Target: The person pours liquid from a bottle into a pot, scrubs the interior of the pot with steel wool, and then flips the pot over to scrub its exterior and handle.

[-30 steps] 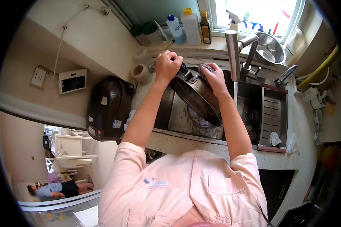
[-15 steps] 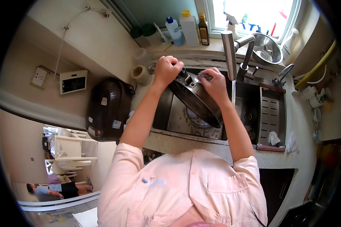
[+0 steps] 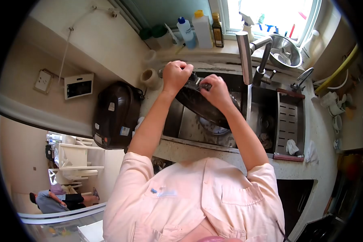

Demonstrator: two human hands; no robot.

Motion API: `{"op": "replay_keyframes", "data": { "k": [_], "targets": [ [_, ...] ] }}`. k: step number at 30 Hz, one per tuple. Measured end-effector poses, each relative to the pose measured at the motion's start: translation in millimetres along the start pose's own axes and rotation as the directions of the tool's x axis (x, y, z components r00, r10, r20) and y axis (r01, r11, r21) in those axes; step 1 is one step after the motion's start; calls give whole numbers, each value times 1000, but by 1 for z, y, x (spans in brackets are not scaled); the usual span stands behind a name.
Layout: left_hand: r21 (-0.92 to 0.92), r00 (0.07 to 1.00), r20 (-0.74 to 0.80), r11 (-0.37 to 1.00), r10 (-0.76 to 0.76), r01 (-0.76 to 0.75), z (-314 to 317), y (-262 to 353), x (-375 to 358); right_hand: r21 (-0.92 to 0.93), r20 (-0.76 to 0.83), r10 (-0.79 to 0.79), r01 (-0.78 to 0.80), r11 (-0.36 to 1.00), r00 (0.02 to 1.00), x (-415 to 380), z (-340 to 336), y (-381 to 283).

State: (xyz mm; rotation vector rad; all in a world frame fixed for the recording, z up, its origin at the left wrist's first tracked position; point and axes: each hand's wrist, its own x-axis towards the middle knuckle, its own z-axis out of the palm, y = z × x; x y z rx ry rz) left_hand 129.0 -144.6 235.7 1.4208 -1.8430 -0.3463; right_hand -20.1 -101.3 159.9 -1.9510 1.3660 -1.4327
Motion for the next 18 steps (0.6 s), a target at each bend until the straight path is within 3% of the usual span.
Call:
{"op": "replay_keyframes", "data": {
  "k": [2, 3, 4, 6, 8, 9, 10, 12, 15, 16, 18],
  "targets": [
    [2, 991, -69, 993, 116, -117, 5, -2, -5, -15, -17, 199, -199, 980, 980, 9, -1, 10],
    [4, 993, -65, 995, 99, -99, 6, -1, -10, -54, -72, 282, -286, 957, 957, 14, -3, 19],
    [5, 994, -62, 996, 89, -89, 6, 2, -15, -183, -56, 274, -279, 943, 960, 17, -7, 39],
    [22, 989, -89, 993, 115, -113, 5, 8, -8, 5, -27, 329, -329, 944, 944, 13, -23, 31],
    [57, 987, -102, 991, 128, -123, 6, 10, -15, 182, -19, 201, -195, 964, 979, 3, -27, 0],
    [61, 986, -85, 989, 140, -135, 7, 11, -14, 138, -43, 42, -36, 990, 998, -5, -17, -3],
    [56, 987, -91, 990, 130, -126, 10, 11, -16, -26, -34, 43, -44, 999, 998, -11, -12, -11],
    [46, 985, -113, 991, 131, -127, 14, 13, -15, -81, -124, 105, -116, 990, 987, -8, -6, -1],
    [87, 988, -119, 992, 99, -89, 14, 20, -17, 16, -33, 444, -444, 896, 895, 10, -21, 5],
    [97, 988, -125, 992, 94, -82, 14, 23, -15, 42, -92, 401, -399, 916, 911, 10, -21, 28],
    [90, 982, -153, 991, 110, -97, 11, 23, -16, 175, -22, 358, -349, 921, 934, 3, -34, 19]
  ]
}}
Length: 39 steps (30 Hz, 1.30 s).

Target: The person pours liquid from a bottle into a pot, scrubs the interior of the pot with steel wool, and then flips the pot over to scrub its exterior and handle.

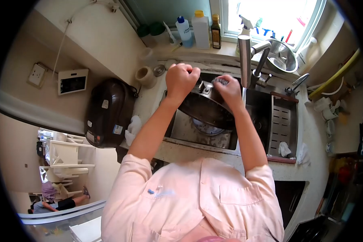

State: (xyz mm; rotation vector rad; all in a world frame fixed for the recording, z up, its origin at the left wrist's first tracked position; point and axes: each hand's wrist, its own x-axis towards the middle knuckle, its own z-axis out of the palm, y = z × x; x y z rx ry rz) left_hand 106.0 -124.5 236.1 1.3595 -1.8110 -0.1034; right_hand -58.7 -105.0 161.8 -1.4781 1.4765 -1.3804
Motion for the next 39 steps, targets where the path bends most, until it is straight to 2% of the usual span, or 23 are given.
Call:
{"op": "replay_keyframes", "data": {
  "k": [2, 3, 6, 7, 8, 10, 11, 12, 14, 15, 16, 18, 20, 21, 22, 24, 25, 27, 30, 32, 34, 35, 39],
  "targets": [
    [1, 1000, 4, 1000, -5, 5, -1, -3, -5, 24, 28, -120, 119, 993, 992, -24, 11, -19],
    [1, 1000, 18, 1000, -3, 3, -2, -3, -4, -234, -9, -291, 281, 931, 957, -31, 19, -21],
    [-13, 1000, -13, 1000, 22, -23, -1, 3, -9, -189, 30, -120, 123, 974, 992, -12, 23, -4],
    [-19, 999, -36, 999, 37, -37, -2, 6, -11, -229, 12, -71, 72, 971, 997, -3, 24, 5],
    [-18, 999, -19, 999, 42, -42, -3, 9, -16, -346, -36, 21, -32, 938, 999, 5, 19, 8],
    [-16, 998, -7, 998, 61, -61, -7, 14, -21, -185, 56, 212, -198, 963, 976, 12, 1, 26],
    [-36, 997, -27, 996, 77, -78, -7, 15, -21, -201, -2, 117, -115, 973, 993, 6, -1, 26],
    [-28, 996, -30, 996, 78, -79, -6, 14, -17, -74, -15, 23, -24, 997, 1000, -8, -3, 11],
    [-6, 998, -5, 998, 62, -62, -5, 10, -18, -92, -7, -32, 31, 995, 999, -35, 3, -24],
    [-18, 999, 6, 999, 36, -35, -5, 14, -17, -215, -17, -216, 207, 954, 976, -40, 10, -20],
    [-23, 999, -13, 998, 53, -53, -2, 13, -16, -291, -45, -289, 265, 920, 956, -43, 15, -20],
    [-32, 996, -47, 996, 81, -82, 0, 12, -18, -205, -36, -228, 216, 955, 973, -32, 15, -5],
    [-18, 996, -31, 996, 83, -84, -3, 13, -18, -139, -62, -99, 90, 986, 993, -20, 12, 1],
    [-7, 997, -19, 997, 75, -75, -4, 13, -19, -89, -87, 23, -31, 996, 996, -16, 7, 7],
    [2, 998, -8, 998, 70, -70, -5, 13, -19, 130, -27, 174, -169, 977, 984, -13, 3, 23],
    [29, 997, 42, 998, 57, -58, -12, 14, -18, 379, -28, 287, -256, 889, 957, -22, -5, 11],
    [37, 997, 72, 999, 33, -36, -15, 15, -18, 370, -69, 212, -172, 913, 975, -27, -2, 12],
    [60, 993, 119, 998, 16, -24, -19, 18, -18, 324, -140, 102, -52, 945, 985, -35, 2, 11],
    [10, 986, 164, 1000, 10, -11, -24, 28, -18, 191, 15, 51, -53, 980, 999, -41, -7, 0],
    [61, 982, 187, 998, 17, -29, -24, 28, -17, 36, -27, -86, 87, 996, 996, -42, -7, 7],
    [87, 983, 181, 995, 30, -46, -22, 29, -16, -150, -23, -188, 183, 972, 982, -51, -12, 0],
    [89, 985, 166, 995, 37, -53, -21, 30, -17, -191, -1, -130, 127, 973, 992, -57, -13, -10],
    [87, 991, 124, 994, 50, -61, -14, 28, -17, -366, -28, -258, 230, 902, 966, -66, -11, -22]
  ]
}}
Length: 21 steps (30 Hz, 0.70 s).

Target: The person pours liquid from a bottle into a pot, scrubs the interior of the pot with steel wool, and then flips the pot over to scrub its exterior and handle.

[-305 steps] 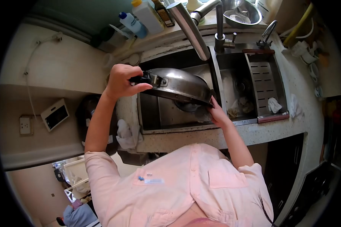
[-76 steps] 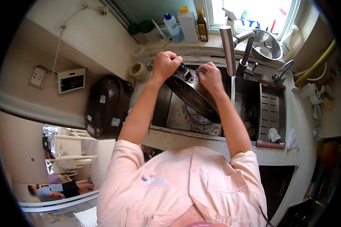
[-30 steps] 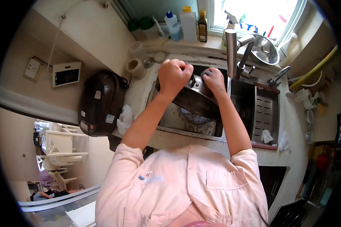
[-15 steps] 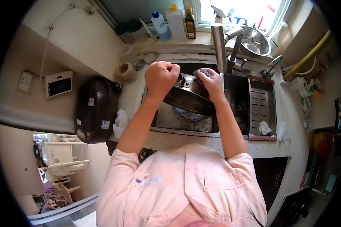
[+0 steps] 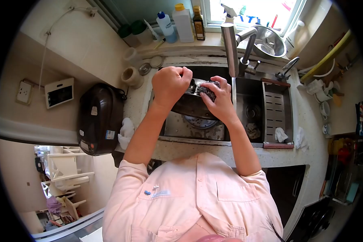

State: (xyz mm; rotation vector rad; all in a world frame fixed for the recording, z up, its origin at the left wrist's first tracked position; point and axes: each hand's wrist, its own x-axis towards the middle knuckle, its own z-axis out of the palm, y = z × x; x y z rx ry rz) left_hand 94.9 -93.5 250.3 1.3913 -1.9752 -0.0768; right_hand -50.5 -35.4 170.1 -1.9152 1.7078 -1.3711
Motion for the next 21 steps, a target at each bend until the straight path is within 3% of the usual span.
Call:
{"op": "replay_keyframes", "data": {
  "k": [3, 6, 10, 14, 15, 17, 19, 20, 21],
  "targets": [
    [-4, 1000, 18, 1000, 8, -8, -2, 2, 0, 139, 69, 1, -10, 990, 998, 11, -1, 9],
    [24, 998, 34, 998, 49, -50, -2, 1, 1, 47, 44, -71, 69, 997, 996, 15, 0, -4],
    [-6, 991, 88, 995, 100, -100, -5, 3, -2, 95, 74, -21, 14, 995, 997, 29, 13, -4],
    [-16, 995, 77, 997, 70, -69, -3, 5, -3, 221, -10, 163, -157, 963, 987, 44, 27, 14],
    [-11, 994, 77, 997, 73, -73, -5, 7, -4, 283, 132, 298, -325, 902, 945, 49, 22, 19],
    [-16, 996, 26, 996, 89, -88, -4, 4, -6, 277, 171, 308, -346, 896, 936, 46, 13, 17],
    [-12, 999, 32, 999, 42, -42, -4, 2, -7, 318, 80, 156, -174, 932, 984, 28, 14, 3],
    [-19, 999, 25, 999, 40, -39, -4, 1, -8, 230, 5, 15, -15, 973, 1000, 19, 17, -1],
    [-25, 999, 16, 999, 38, -38, -4, 2, -7, 221, 10, 33, -35, 975, 999, 19, 21, 0]
  ]
}}
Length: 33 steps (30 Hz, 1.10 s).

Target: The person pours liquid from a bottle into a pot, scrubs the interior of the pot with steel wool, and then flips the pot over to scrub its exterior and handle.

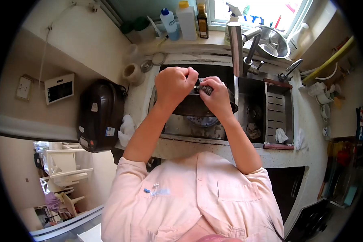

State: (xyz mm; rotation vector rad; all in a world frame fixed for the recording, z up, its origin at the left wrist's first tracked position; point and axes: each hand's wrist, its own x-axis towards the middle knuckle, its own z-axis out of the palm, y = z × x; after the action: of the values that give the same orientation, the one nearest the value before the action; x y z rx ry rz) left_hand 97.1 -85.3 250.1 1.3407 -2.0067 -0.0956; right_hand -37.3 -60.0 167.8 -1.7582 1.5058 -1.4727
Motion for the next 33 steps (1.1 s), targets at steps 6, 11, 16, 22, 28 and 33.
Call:
{"op": "replay_keyframes", "data": {
  "k": [6, 11, 16, 22, 28, 33],
  "targets": [
    [-9, 1000, -27, 1000, -4, 4, -2, 7, -3, -168, -61, 196, -204, 964, 979, 32, 13, 27],
    [-16, 997, -69, 999, 41, -43, 1, -6, -2, 104, 139, 171, -186, 977, 975, 14, -17, 16],
    [-3, 997, -71, 999, 36, -37, 4, -4, -1, -64, 115, -4, 11, 998, 993, 5, -5, 1],
    [0, 997, -62, 999, 49, -49, 4, 6, 0, -52, 52, 201, -198, 979, 978, 31, 5, 14],
    [-35, 1000, -11, 999, 3, -3, 4, -2, 3, 43, 52, 13, -15, 999, 999, 9, -6, 3],
    [-27, 999, -34, 1000, -4, 3, 6, -2, 3, -30, 64, 88, -86, 996, 994, 23, 4, 8]
  ]
}}
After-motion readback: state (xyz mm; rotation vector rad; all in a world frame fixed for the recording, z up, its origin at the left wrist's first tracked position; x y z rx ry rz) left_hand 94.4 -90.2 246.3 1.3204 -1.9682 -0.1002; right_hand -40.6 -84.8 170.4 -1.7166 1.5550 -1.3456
